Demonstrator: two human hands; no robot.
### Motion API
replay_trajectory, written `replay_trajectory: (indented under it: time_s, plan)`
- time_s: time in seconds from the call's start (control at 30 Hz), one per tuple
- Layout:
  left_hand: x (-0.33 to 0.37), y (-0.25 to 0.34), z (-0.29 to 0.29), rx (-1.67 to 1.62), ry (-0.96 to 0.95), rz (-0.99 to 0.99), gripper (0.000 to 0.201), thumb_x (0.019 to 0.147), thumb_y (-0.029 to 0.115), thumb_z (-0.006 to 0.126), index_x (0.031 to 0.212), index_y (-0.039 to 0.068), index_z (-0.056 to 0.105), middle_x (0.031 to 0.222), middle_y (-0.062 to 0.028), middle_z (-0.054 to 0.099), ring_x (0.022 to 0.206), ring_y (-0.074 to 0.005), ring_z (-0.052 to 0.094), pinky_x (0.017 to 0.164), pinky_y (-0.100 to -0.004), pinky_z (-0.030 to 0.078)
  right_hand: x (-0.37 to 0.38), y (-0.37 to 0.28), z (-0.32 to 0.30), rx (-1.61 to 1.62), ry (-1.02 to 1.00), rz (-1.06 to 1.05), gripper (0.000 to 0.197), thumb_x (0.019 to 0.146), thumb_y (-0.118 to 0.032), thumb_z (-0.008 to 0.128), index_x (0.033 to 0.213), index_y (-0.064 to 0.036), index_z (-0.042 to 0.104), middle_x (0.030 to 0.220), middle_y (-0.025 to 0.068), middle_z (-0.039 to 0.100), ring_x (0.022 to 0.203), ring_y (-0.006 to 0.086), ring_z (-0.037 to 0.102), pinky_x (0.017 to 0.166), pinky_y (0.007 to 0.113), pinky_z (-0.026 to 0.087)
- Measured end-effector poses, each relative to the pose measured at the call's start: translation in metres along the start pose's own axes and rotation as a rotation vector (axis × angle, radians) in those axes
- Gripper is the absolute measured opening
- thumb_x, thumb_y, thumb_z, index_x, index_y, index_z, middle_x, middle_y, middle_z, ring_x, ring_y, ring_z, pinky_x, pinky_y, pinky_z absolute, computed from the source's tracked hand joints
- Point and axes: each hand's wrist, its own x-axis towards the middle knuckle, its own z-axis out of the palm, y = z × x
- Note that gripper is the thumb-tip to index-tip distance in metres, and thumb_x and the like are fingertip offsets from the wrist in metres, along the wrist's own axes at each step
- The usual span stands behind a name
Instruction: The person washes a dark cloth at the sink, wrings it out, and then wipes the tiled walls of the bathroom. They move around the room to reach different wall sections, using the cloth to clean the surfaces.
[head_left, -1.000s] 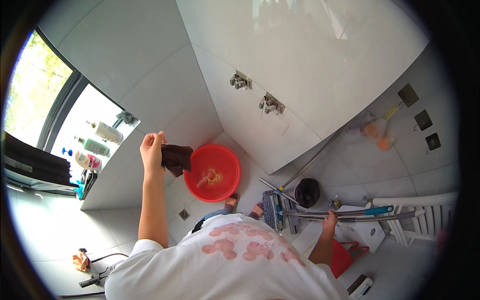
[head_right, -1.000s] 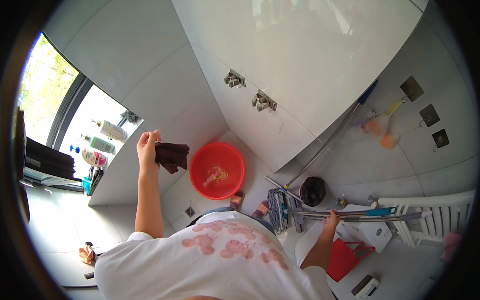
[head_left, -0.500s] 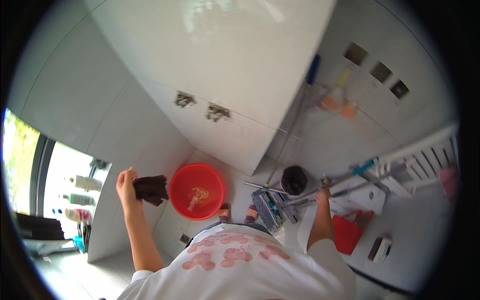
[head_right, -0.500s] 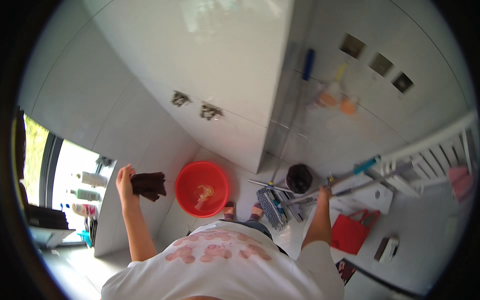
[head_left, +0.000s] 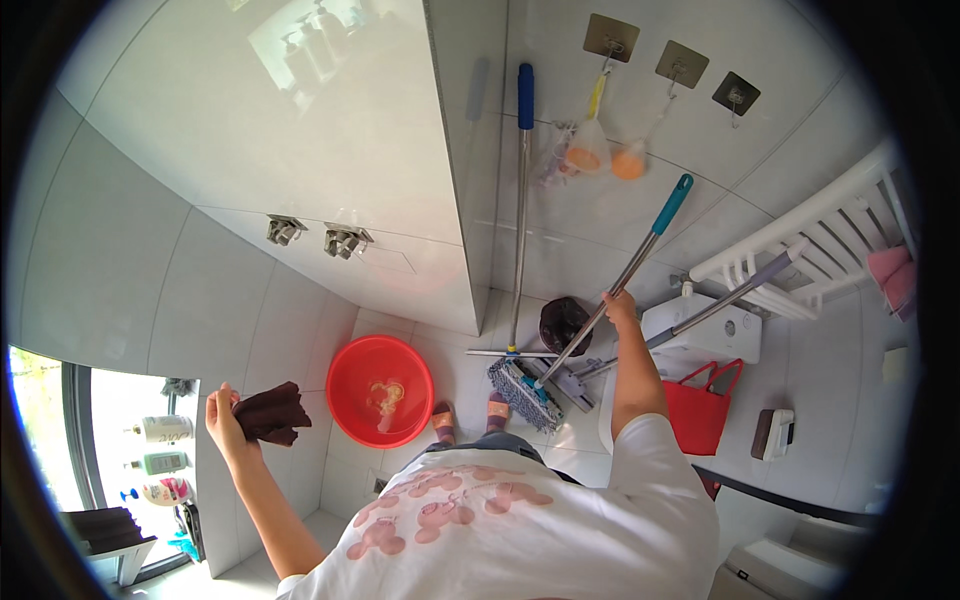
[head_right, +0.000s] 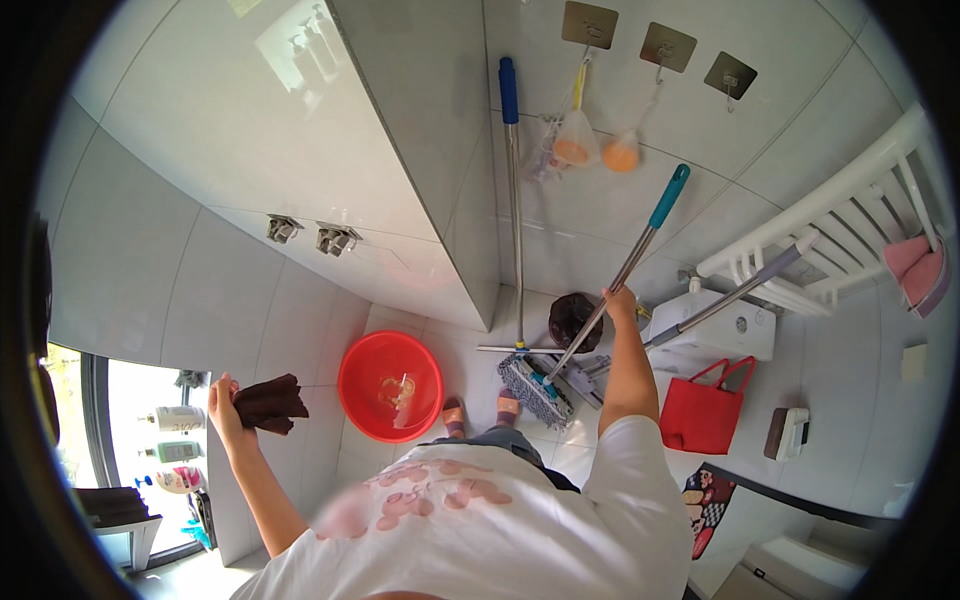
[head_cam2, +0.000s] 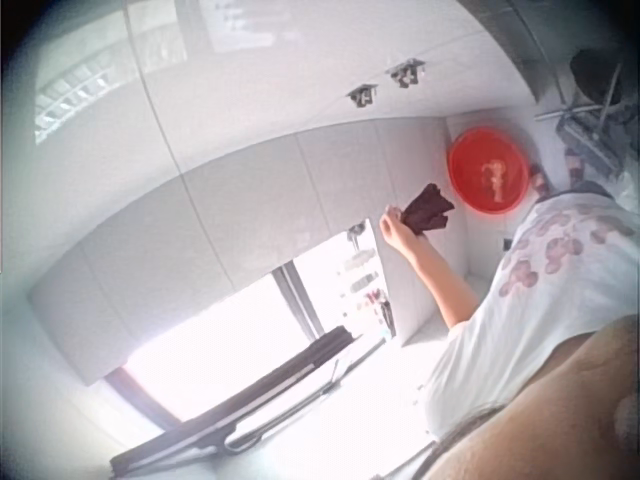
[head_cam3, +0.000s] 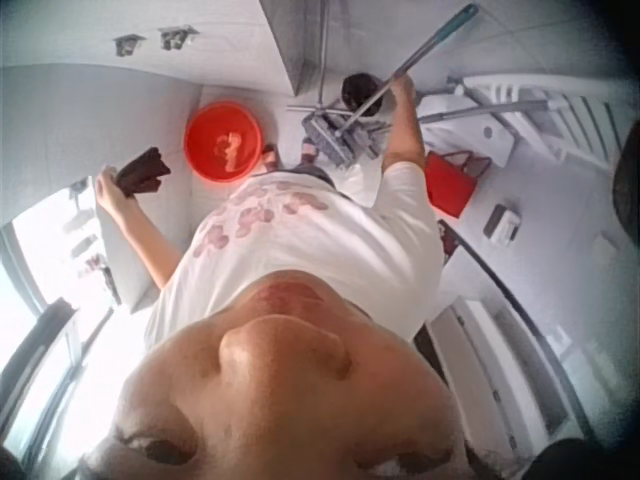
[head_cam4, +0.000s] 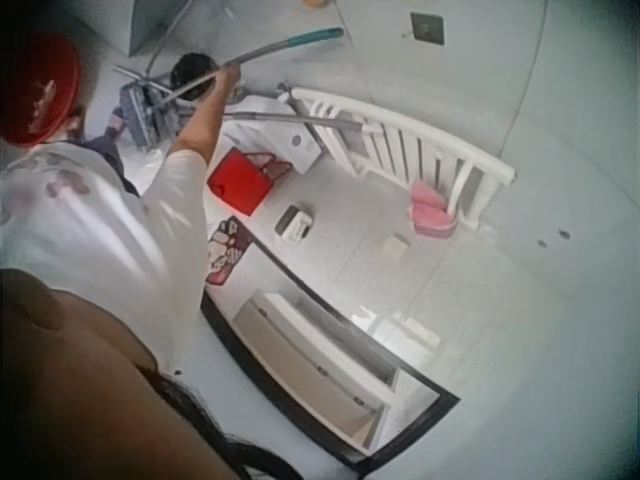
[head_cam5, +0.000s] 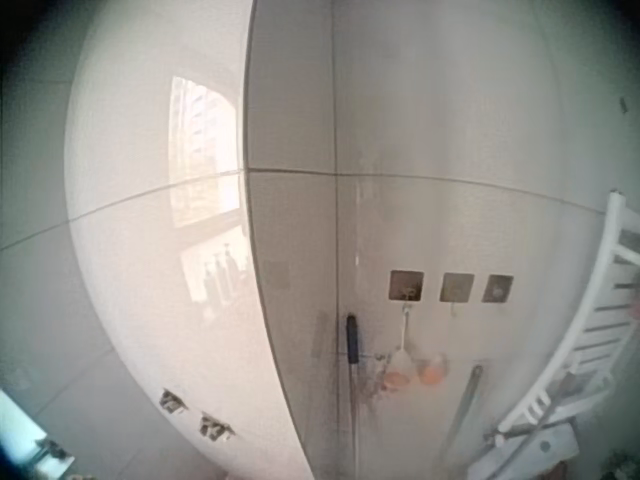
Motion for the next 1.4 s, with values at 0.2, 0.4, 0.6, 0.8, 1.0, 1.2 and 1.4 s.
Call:
replay_trajectory:
  time_s: [0.2,0.4,0.6,0.8,1.0,1.2,1.4]
  plan:
    - [-0.014,0.003,-0.003,0.025,0.038,0.024,0.021,0.094,0.016,0.068,0.081,0.013,0.052,0.076,0.0026,0.050,0.070,-0.0072,0.046,0.063,-0.0221,0.039,-0.010,-0.032,-0.020,0.014,-0.167,0.262,0.030,0.093,-0.034,0.071,0.111,-0.0109,0.063,0.091,0.0059,0.068,0.068,0.0203,0.066,0.057,0.038,0.056]
    - [-0.021,-0.006,-0.011,0.106,0.092,0.079,0.024,0.094,0.017,0.067,0.077,0.012,0.050,0.073,0.0033,0.046,0.069,-0.0069,0.043,0.063,-0.0235,0.037,-0.003,-0.026,-0.013,0.042,-0.147,0.245,0.034,0.093,-0.035,0.070,0.116,-0.0108,0.063,0.093,0.0086,0.069,0.069,0.0223,0.067,0.057,0.039,0.057]
    - [-0.023,-0.013,0.008,0.124,0.083,0.082,0.026,0.092,0.018,0.067,0.076,0.012,0.048,0.072,0.0032,0.045,0.069,-0.0085,0.043,0.063,-0.0247,0.037,0.017,-0.014,-0.001,-0.033,-0.005,0.221,0.037,0.082,-0.028,0.078,0.107,-0.0019,0.068,0.099,0.0191,0.071,0.082,0.0350,0.071,0.072,0.044,0.058]
    - [-0.013,-0.011,0.043,0.121,0.023,0.111,0.022,0.092,0.017,0.065,0.077,0.012,0.049,0.073,0.0022,0.046,0.070,-0.0095,0.044,0.065,-0.0250,0.038,0.015,-0.010,-0.006,0.052,0.029,0.270,0.077,0.069,-0.024,0.083,0.133,0.0018,0.049,0.124,0.0270,0.064,0.116,0.0419,0.063,0.098,0.044,0.052]
    - [-0.001,-0.018,0.078,0.119,-0.066,0.124,0.022,0.093,0.017,0.064,0.078,0.012,0.049,0.073,0.0019,0.046,0.071,-0.0103,0.045,0.067,-0.0260,0.039,0.003,-0.002,-0.031,0.242,0.121,0.279,0.084,0.064,-0.017,0.084,0.137,0.0004,0.045,0.120,0.0287,0.065,0.112,0.0419,0.064,0.096,0.045,0.053]
    - [0.010,-0.027,0.089,0.109,-0.144,0.123,0.022,0.093,0.016,0.064,0.077,0.011,0.048,0.073,0.0017,0.046,0.071,-0.0100,0.045,0.067,-0.0274,0.039,0.002,-0.008,-0.052,0.323,0.261,0.200,0.082,0.068,-0.013,0.073,0.143,-0.0014,0.041,0.121,0.0302,0.063,0.112,0.0447,0.063,0.096,0.046,0.052]
    - [0.017,-0.030,0.076,0.119,-0.135,0.146,0.024,0.093,0.015,0.063,0.075,0.011,0.047,0.072,0.0017,0.046,0.071,-0.0103,0.044,0.067,-0.0270,0.038,-0.019,-0.027,-0.056,0.256,0.382,0.293,0.082,0.072,-0.012,0.068,0.147,-0.0013,0.036,0.130,0.0327,0.052,0.119,0.0475,0.056,0.102,0.048,0.048]
